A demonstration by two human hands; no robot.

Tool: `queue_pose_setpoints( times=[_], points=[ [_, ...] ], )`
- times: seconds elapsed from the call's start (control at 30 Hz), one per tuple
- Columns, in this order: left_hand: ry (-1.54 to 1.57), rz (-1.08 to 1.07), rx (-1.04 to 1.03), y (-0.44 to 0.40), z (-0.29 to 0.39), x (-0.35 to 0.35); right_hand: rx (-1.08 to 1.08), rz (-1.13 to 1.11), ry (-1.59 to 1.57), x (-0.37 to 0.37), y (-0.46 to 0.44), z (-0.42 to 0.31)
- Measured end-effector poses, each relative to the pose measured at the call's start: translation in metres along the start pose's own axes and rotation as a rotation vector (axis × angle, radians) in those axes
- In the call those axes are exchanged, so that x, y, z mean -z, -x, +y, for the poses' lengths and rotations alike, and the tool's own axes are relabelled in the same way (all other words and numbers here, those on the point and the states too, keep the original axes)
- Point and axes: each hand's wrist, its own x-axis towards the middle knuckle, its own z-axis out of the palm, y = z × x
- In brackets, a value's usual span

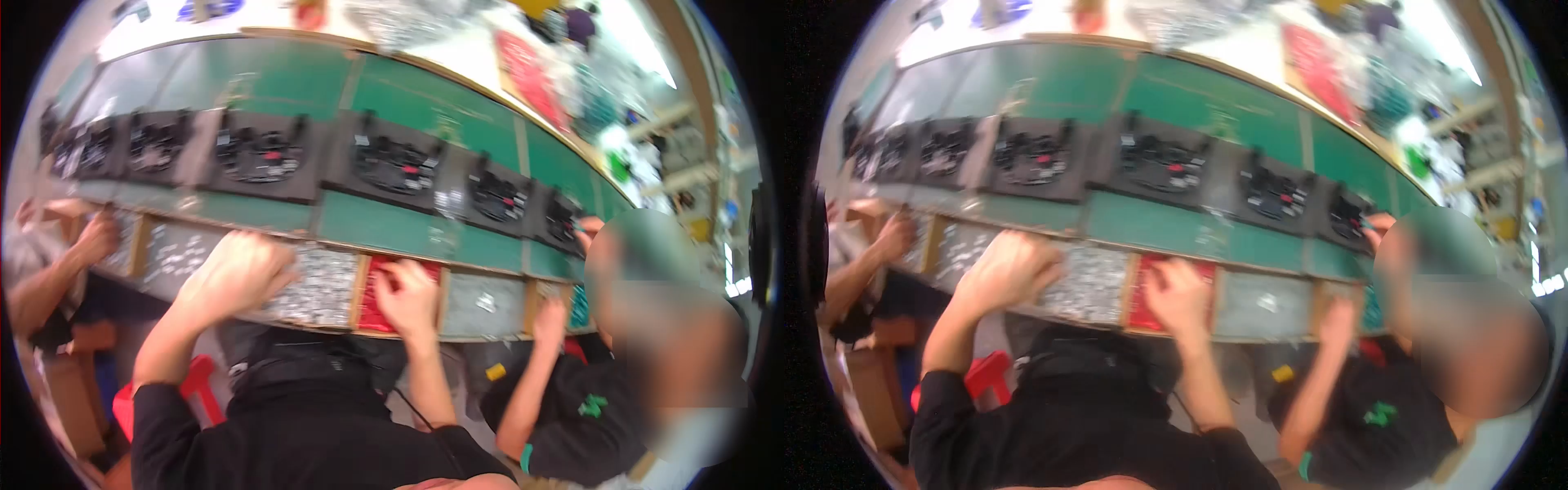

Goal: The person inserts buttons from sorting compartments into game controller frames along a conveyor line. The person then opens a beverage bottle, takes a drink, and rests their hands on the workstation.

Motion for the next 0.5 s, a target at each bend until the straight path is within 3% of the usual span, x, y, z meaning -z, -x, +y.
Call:
queue_pose_setpoints(
  times=[0.13, 0.2, 0.5],
  points=[
    [0.013, 0.052, -0.044, 0.001, 0.011, -0.055, -0.101, -0.133, 0.124, -0.010, 0.006, 0.003],
    [0.004, 0.079, -0.024, -0.004, 0.010, -0.069, -0.080, -0.094, 0.100, -0.009, 0.006, 0.002],
    [0.033, 0.134, -0.057, -0.002, 0.008, -0.073, -0.085, -0.185, 0.026, -0.002, 0.005, -0.009]
  ],
)
